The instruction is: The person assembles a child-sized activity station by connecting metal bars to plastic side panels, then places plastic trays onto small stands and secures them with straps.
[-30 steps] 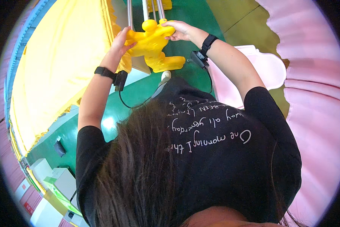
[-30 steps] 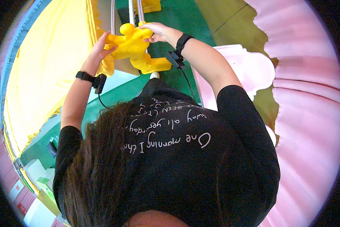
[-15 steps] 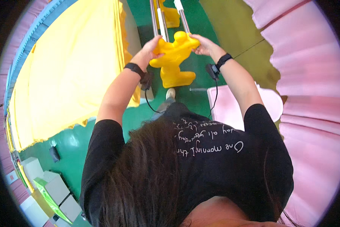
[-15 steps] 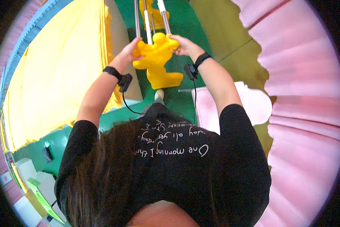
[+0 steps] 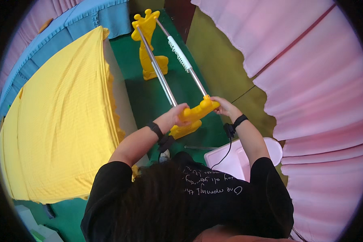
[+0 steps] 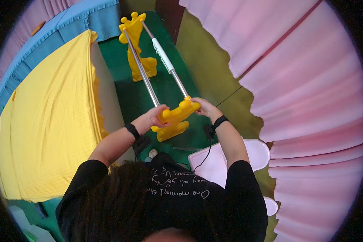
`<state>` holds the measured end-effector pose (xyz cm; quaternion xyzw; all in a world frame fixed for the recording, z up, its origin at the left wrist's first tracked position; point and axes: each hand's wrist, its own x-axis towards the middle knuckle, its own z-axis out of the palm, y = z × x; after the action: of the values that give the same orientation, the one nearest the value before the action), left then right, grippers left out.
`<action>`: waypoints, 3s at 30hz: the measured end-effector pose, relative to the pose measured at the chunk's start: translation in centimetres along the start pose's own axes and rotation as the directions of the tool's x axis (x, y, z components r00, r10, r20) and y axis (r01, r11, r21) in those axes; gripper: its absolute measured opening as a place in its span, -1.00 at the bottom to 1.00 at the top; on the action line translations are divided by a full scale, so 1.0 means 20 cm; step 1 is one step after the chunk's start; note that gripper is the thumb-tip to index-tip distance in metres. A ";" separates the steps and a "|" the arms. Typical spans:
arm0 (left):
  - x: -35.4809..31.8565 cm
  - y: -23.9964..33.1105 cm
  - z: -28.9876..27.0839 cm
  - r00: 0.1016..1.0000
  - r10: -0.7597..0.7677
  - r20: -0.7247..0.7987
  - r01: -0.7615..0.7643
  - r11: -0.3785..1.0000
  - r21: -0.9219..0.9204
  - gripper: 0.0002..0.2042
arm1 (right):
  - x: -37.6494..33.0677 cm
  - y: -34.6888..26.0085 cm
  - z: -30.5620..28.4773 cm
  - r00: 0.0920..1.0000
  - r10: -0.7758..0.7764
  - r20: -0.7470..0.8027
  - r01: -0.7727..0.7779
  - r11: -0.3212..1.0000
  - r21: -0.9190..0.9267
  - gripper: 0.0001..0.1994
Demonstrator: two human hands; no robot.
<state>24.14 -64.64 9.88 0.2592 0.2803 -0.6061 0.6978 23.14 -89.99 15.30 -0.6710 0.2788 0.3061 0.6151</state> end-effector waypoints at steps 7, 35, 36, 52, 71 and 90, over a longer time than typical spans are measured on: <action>0.05 -0.02 0.01 0.986 -0.129 0.106 0.139 0.986 -0.095 -0.77 | -0.12 0.03 -0.11 1.000 0.013 -0.012 -0.012 0.999 0.036 -0.69; -0.03 1.12 -0.04 0.921 0.166 -0.351 -0.040 0.940 0.340 -0.60 | -0.58 0.24 -0.15 0.920 -0.257 -0.295 0.252 0.966 -0.055 -0.70; -0.02 1.14 -0.08 0.919 0.163 -0.359 -0.034 0.939 0.341 -0.60 | -0.61 0.27 -0.13 0.915 -0.240 -0.324 0.237 0.970 -0.048 -0.71; 0.24 1.83 -0.48 0.889 0.444 -0.116 -0.432 0.895 0.111 -0.88 | -1.02 0.43 0.25 0.375 -0.057 -0.925 0.218 0.975 0.029 -0.59; -0.23 2.48 -0.44 -0.185 0.925 0.332 -0.219 -0.368 0.904 -0.45 | -1.10 0.61 0.68 0.238 0.008 -0.971 0.079 0.997 0.028 -0.61; -0.48 2.24 0.00 0.225 0.872 0.435 -0.161 -0.407 0.899 -0.77 | -1.26 0.94 0.51 -0.226 0.362 -0.904 0.067 0.932 0.356 -0.78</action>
<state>67.58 -51.96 17.59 0.8863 -0.1973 0.0020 0.4189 -8.30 -81.62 21.39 -0.5246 0.7687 -0.2974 0.2132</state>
